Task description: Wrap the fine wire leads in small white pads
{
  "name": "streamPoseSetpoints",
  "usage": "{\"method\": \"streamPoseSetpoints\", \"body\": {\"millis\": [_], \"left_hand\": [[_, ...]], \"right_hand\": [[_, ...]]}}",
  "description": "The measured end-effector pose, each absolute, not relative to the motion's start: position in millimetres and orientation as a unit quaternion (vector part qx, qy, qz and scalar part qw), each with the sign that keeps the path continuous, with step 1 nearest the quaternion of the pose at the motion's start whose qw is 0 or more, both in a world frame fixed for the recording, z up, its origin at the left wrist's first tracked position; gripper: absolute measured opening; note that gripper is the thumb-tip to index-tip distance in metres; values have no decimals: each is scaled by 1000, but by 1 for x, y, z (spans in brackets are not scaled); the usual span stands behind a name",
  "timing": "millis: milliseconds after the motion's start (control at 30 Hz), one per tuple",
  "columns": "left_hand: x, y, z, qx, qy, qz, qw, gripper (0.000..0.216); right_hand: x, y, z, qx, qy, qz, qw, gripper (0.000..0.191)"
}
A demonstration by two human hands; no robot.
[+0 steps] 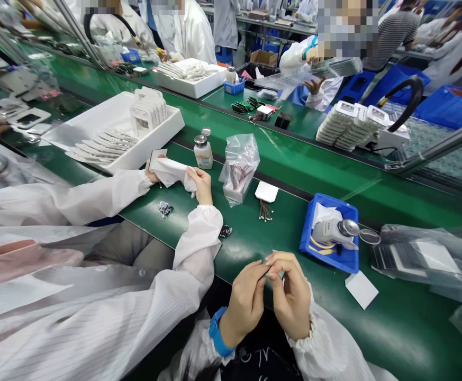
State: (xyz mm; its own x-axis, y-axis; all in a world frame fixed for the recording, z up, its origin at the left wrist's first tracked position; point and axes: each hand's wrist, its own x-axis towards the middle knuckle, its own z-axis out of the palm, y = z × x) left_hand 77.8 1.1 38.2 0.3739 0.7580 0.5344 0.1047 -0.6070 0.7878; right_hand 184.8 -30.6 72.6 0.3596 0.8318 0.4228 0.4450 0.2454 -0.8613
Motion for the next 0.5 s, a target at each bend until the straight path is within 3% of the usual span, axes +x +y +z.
{"method": "streamPoseSetpoints", "body": {"millis": [167,500], "left_hand": [[75,-2,41,716,375,452,377,28],[76,2,40,749,294,463,371,41]], "right_hand": [[190,-30,66,-562,-512,169,627,13],[183,-25,70,-576,-569,88,581,16]]}}
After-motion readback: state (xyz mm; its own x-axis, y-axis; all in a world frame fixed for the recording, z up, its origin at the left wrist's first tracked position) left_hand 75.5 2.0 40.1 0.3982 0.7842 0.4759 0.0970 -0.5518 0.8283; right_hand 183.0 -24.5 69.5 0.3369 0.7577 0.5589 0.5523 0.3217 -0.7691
